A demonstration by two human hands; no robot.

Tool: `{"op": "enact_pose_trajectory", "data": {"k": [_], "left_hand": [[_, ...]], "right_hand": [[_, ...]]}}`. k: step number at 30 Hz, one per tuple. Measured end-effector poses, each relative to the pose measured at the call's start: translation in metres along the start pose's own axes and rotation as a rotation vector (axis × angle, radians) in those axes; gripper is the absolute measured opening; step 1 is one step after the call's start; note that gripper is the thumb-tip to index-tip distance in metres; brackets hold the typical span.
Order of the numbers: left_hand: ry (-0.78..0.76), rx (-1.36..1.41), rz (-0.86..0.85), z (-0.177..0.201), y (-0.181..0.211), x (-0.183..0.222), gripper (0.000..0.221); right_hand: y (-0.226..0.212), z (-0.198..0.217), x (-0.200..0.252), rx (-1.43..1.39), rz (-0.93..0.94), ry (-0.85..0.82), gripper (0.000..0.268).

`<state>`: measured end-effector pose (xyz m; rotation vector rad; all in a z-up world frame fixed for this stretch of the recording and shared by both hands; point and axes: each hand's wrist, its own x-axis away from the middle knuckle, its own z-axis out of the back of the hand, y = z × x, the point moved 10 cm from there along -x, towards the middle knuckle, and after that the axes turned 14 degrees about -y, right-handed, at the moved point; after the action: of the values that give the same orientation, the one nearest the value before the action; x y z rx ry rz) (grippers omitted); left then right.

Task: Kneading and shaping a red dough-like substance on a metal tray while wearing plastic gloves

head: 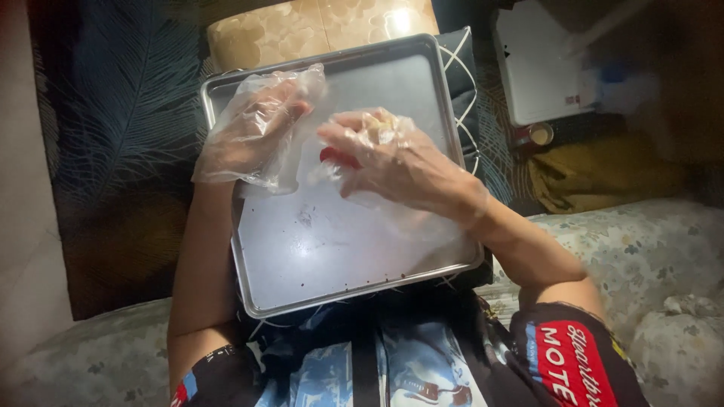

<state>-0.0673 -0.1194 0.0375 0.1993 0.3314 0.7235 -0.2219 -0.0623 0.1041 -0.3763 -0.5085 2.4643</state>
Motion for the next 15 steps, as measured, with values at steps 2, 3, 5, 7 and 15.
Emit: {"op": "enact_pose_trajectory", "data": {"k": [2,3,5,7,15], "left_hand": [[0.084,-0.198,-0.099,0.002,0.009,0.011,0.038],[0.094,-0.133,-0.088,0.001,0.005,0.012,0.036],[0.112,0.001,-0.063,0.000,-0.001,0.013,0.033],[0.111,-0.050,-0.083,0.000,0.001,0.012,0.032],[0.000,0.030,0.082,0.012,-0.005,-0.005,0.038]], "right_hand": [[-0.002,0.001,0.005,-0.034,-0.002,0.000,0.058],[0.001,0.000,0.003,-0.070,-0.026,-0.024,0.056],[0.006,-0.005,-0.002,-0.144,-0.077,-0.075,0.052],[0.008,-0.008,-0.009,-0.133,-0.086,-0.114,0.047],[0.023,-0.016,-0.022,-0.152,-0.101,-0.108,0.027]]}}
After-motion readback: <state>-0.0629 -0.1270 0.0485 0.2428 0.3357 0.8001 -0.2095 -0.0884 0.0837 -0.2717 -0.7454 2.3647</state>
